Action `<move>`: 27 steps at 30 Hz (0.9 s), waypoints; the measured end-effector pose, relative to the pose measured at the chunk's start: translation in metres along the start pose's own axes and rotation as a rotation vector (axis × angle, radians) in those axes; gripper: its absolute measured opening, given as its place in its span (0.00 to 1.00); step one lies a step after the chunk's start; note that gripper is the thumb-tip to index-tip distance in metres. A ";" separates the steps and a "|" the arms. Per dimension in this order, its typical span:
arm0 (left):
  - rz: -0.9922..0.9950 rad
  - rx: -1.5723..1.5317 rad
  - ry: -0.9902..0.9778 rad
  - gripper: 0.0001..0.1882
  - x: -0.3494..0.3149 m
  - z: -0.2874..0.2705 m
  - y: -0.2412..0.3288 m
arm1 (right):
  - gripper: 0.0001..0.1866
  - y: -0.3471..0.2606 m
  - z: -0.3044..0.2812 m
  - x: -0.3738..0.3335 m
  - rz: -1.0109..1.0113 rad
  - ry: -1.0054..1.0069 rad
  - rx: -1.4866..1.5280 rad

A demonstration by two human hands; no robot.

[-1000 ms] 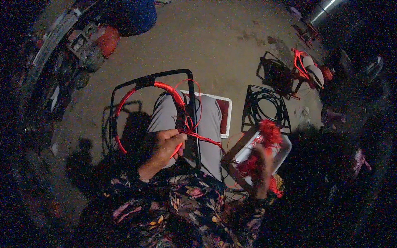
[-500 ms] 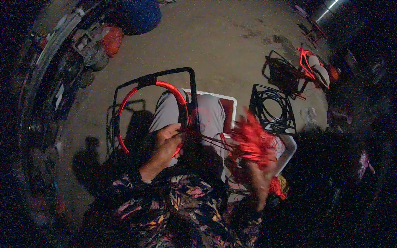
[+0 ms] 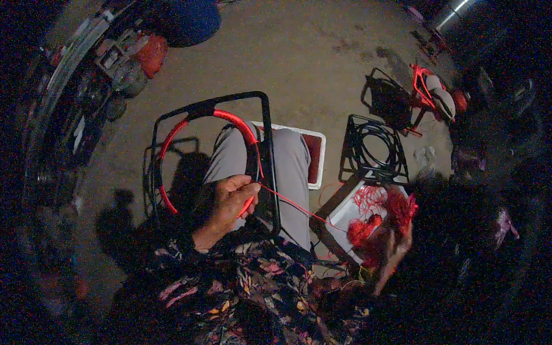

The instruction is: Wrapping a red decorative cord around a circular black frame for furniture manufacturing.

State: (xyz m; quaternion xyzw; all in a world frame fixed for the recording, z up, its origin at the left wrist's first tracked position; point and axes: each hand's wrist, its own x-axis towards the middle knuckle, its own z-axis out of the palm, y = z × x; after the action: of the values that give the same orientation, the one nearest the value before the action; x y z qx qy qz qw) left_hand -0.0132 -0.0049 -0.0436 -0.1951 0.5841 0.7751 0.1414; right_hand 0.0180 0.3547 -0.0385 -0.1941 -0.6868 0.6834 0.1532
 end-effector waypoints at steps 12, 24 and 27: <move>-0.073 -0.126 0.028 0.10 -0.004 -0.001 0.007 | 0.17 0.028 0.143 -0.041 0.093 -0.546 -0.142; -0.136 -0.250 -0.155 0.13 0.007 -0.014 -0.002 | 0.12 0.014 0.113 -0.035 0.198 -0.439 -0.115; -0.153 -0.226 -0.249 0.14 0.010 -0.018 -0.004 | 0.12 -0.012 0.113 -0.037 0.156 -0.424 -0.192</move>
State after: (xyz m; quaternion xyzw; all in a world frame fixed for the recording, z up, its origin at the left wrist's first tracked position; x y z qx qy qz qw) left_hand -0.0183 -0.0212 -0.0559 -0.1559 0.4549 0.8409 0.2485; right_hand -0.0038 0.2376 -0.0266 -0.1123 -0.7483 0.6504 -0.0668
